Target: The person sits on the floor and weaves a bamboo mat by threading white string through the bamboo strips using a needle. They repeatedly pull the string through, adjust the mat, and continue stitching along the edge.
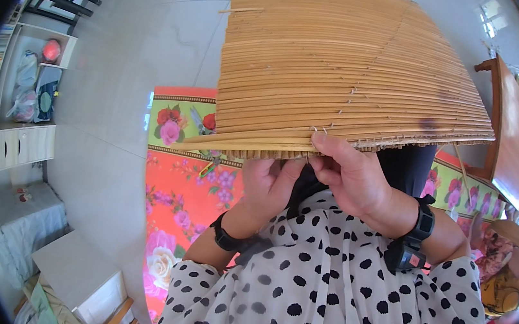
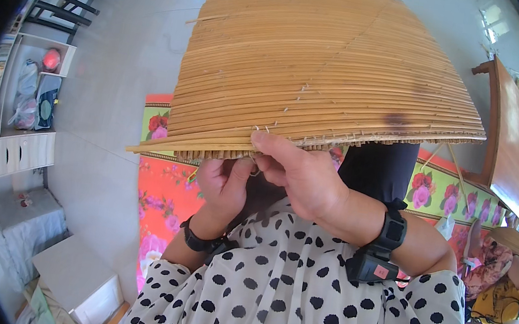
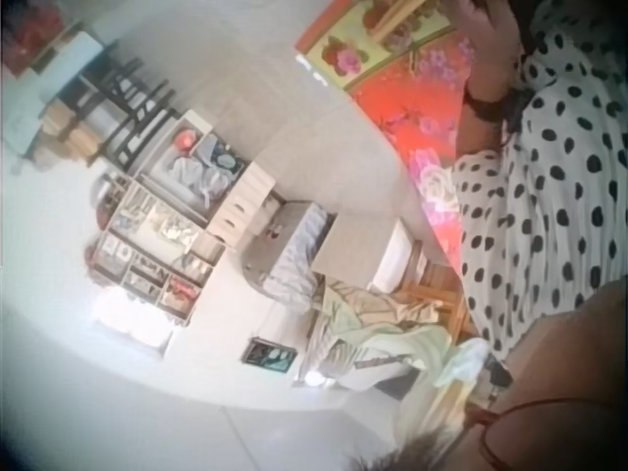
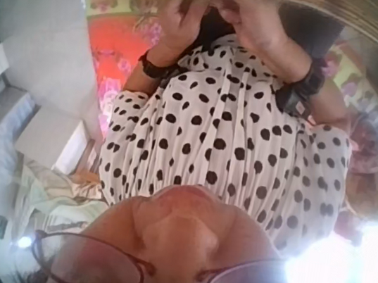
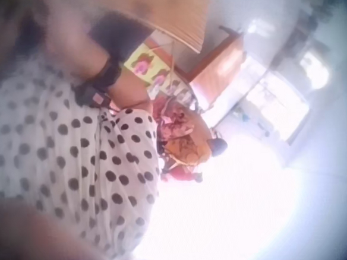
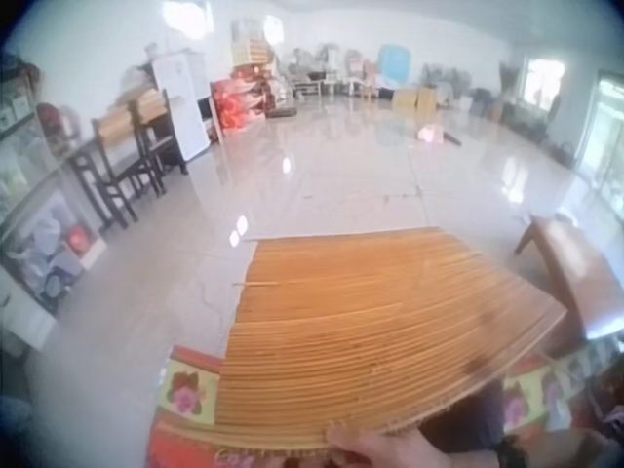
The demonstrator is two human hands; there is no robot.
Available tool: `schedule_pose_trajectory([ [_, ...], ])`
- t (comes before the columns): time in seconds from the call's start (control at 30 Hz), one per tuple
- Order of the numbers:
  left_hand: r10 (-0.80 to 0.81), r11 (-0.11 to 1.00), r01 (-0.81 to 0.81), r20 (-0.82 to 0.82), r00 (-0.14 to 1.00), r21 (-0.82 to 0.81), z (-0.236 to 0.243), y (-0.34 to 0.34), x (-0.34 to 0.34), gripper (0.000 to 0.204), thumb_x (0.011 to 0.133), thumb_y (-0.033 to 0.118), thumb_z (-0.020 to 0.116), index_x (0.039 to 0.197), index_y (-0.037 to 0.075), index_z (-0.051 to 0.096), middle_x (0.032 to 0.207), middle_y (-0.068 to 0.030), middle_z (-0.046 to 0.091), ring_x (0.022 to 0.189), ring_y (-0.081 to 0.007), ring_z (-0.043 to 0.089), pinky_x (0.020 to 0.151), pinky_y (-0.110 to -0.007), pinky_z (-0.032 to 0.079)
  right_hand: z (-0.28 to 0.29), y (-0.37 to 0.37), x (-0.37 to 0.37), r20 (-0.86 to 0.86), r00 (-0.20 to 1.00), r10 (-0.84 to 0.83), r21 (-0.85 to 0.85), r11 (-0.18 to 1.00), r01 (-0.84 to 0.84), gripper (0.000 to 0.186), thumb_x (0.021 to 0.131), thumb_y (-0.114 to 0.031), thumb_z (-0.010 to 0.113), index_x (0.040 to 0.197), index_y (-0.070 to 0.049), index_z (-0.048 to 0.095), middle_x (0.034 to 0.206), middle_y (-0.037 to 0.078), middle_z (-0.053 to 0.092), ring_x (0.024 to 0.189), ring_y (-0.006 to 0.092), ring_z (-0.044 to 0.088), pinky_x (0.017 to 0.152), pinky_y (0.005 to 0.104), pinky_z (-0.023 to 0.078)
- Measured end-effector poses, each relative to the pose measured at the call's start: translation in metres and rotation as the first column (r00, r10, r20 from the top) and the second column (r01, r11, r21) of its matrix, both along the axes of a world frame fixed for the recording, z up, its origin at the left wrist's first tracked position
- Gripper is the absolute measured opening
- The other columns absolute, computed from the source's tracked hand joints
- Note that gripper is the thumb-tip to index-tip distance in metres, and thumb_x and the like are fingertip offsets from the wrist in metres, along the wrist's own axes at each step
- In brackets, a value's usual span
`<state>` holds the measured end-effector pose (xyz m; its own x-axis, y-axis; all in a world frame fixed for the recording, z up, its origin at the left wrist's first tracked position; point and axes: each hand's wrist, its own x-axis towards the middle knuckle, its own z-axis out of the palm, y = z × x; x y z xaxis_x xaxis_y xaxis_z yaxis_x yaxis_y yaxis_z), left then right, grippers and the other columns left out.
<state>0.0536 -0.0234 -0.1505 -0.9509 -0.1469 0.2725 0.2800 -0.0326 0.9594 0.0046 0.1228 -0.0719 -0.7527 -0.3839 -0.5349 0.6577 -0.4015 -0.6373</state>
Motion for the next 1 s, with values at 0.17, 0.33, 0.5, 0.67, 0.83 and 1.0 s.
schedule_pose_trajectory([
  [0.17,-0.167,0.92,0.196,0.113,0.979,-0.339,0.006,-0.023,0.006,0.016,0.1,0.01,0.066,0.106,-0.004,0.068,0.083,-0.0063,0.07,0.071,-0.0099,0.063,0.061,-0.025,0.05,0.002,0.005,0.0,-0.047,0.999,0.001,-0.008,1.0,-0.002,0.013,0.097,-0.02,0.07,0.09,-0.011,0.063,0.079,-0.003,0.056,0.068,0.0052,0.046,0.053,0.0219,0.029],
  [0.33,-0.206,0.972,0.227,0.246,0.947,-0.058,0.006,-0.022,0.006,0.013,0.1,0.007,0.062,0.103,-0.004,0.068,0.072,-0.0053,0.067,0.063,-0.0114,0.062,0.059,-0.026,0.049,-0.001,0.007,-0.002,-0.026,0.999,0.034,-0.013,0.999,-0.034,0.013,0.097,-0.02,0.07,0.09,-0.011,0.063,0.077,-0.003,0.055,0.064,0.0049,0.043,0.052,0.0222,0.026],
  [0.5,-0.159,0.955,0.197,0.177,0.971,-0.223,0.013,-0.013,-0.002,0.011,0.1,0.002,0.06,0.103,-0.003,0.068,0.074,-0.0058,0.068,0.065,-0.012,0.063,0.059,-0.026,0.05,-0.001,0.007,-0.001,-0.019,1.0,0.017,-0.018,1.0,-0.017,0.013,0.097,-0.019,0.07,0.089,-0.011,0.063,0.075,-0.003,0.054,0.06,0.0047,0.039,0.05,0.0224,0.024],
  [0.67,-0.073,0.994,0.084,0.151,0.986,-0.068,0.006,0.002,0.0,0.011,0.099,-0.001,0.058,0.101,-0.003,0.069,0.074,-0.0059,0.069,0.066,-0.0121,0.065,0.06,-0.025,0.051,-0.001,0.009,-0.002,-0.019,0.999,0.035,-0.039,0.999,-0.036,0.014,0.098,-0.018,0.069,0.088,-0.011,0.063,0.074,-0.004,0.053,0.058,0.0039,0.037,0.05,0.0226,0.023],
  [0.83,-0.011,0.994,0.026,0.131,0.991,-0.11,-0.003,0.004,0.006,0.012,0.1,0.0,0.059,0.098,-0.003,0.07,0.074,-0.0056,0.069,0.066,-0.0116,0.064,0.06,-0.025,0.051,-0.001,0.009,-0.002,0.002,1.0,0.029,-0.055,0.998,-0.029,0.013,0.098,-0.018,0.07,0.089,-0.011,0.063,0.074,-0.004,0.054,0.059,0.0033,0.037,0.049,0.0225,0.022],
  [1.0,0.032,0.995,-0.03,0.022,0.999,-0.094,-0.009,0.007,0.003,0.011,0.1,0.002,0.061,0.101,-0.003,0.07,0.078,-0.0055,0.07,0.068,-0.0114,0.066,0.062,-0.025,0.053,0.005,0.007,0.0,0.007,1.0,-0.005,-0.008,1.0,0.005,0.012,0.097,-0.017,0.069,0.09,-0.012,0.062,0.075,-0.005,0.053,0.061,0.0032,0.039,0.05,0.0219,0.023],
])
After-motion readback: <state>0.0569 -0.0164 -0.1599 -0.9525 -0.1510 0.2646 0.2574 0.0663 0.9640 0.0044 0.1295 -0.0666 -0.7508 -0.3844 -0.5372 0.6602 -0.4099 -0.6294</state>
